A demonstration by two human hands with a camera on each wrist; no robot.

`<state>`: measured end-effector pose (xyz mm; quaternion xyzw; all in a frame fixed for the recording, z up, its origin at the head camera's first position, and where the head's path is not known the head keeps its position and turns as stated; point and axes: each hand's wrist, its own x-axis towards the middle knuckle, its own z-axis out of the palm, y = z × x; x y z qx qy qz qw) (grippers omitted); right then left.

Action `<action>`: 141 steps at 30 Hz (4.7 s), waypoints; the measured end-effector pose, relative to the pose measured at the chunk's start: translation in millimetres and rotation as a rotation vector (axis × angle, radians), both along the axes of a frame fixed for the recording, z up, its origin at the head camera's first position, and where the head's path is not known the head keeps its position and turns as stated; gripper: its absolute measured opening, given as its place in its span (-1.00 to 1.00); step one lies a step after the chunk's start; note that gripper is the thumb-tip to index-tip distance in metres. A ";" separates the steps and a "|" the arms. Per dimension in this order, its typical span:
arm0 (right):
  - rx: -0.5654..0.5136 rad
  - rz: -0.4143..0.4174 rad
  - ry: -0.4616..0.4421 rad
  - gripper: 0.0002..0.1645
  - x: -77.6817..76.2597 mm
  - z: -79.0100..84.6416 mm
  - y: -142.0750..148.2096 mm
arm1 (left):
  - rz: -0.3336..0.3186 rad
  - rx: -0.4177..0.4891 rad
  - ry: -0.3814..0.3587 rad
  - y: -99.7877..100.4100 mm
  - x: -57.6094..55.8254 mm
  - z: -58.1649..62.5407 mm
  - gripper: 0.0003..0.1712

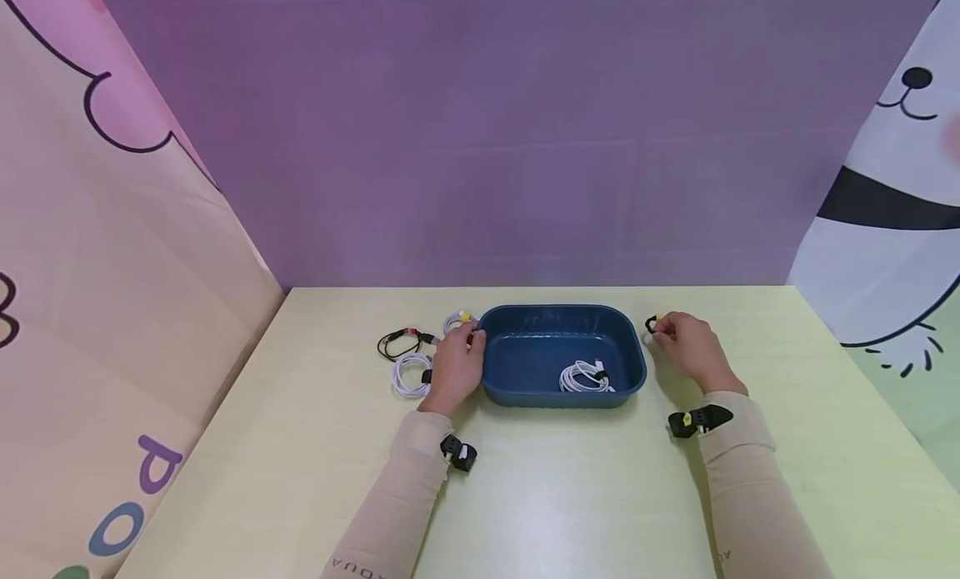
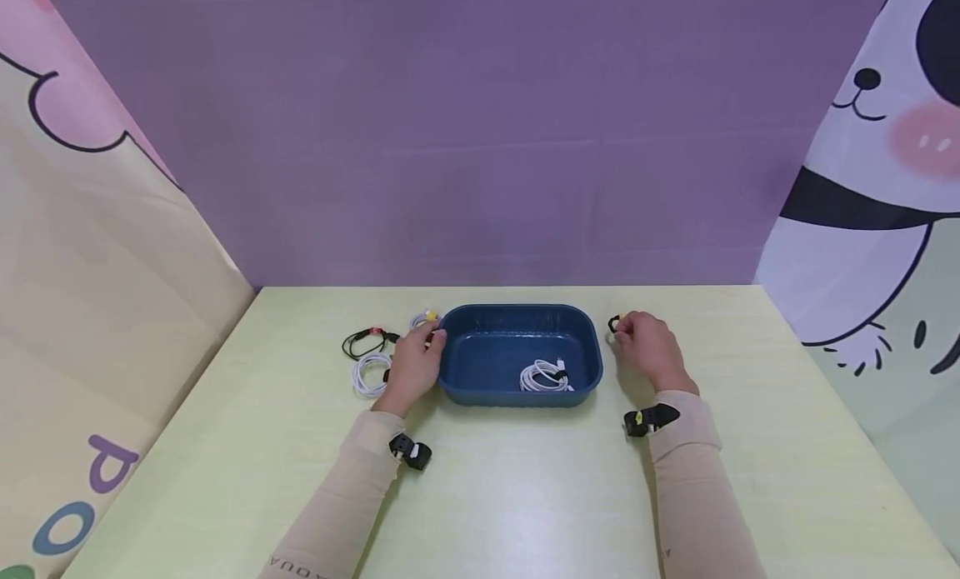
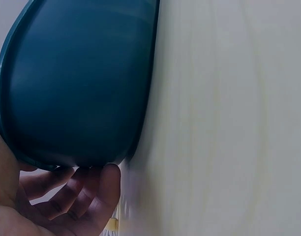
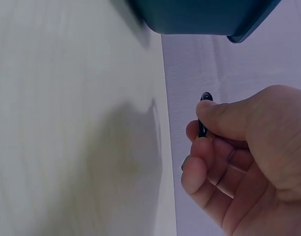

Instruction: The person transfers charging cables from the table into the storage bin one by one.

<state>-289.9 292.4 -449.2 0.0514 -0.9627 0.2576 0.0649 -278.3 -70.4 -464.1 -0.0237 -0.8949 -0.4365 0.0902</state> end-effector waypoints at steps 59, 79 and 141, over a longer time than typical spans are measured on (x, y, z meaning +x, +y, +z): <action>-0.106 -0.010 0.125 -0.86 11.2 33.0 -18.4 | -0.003 0.000 0.016 1.4 -1.1 -1.8 -0.54; -0.115 0.011 0.143 -0.87 13.4 37.4 -24.9 | -0.005 -0.006 0.009 1.2 -2.8 -3.2 -0.54; -0.100 0.106 0.193 -0.89 24.4 55.2 -47.7 | 0.001 0.007 0.002 2.0 -4.6 -3.2 -0.54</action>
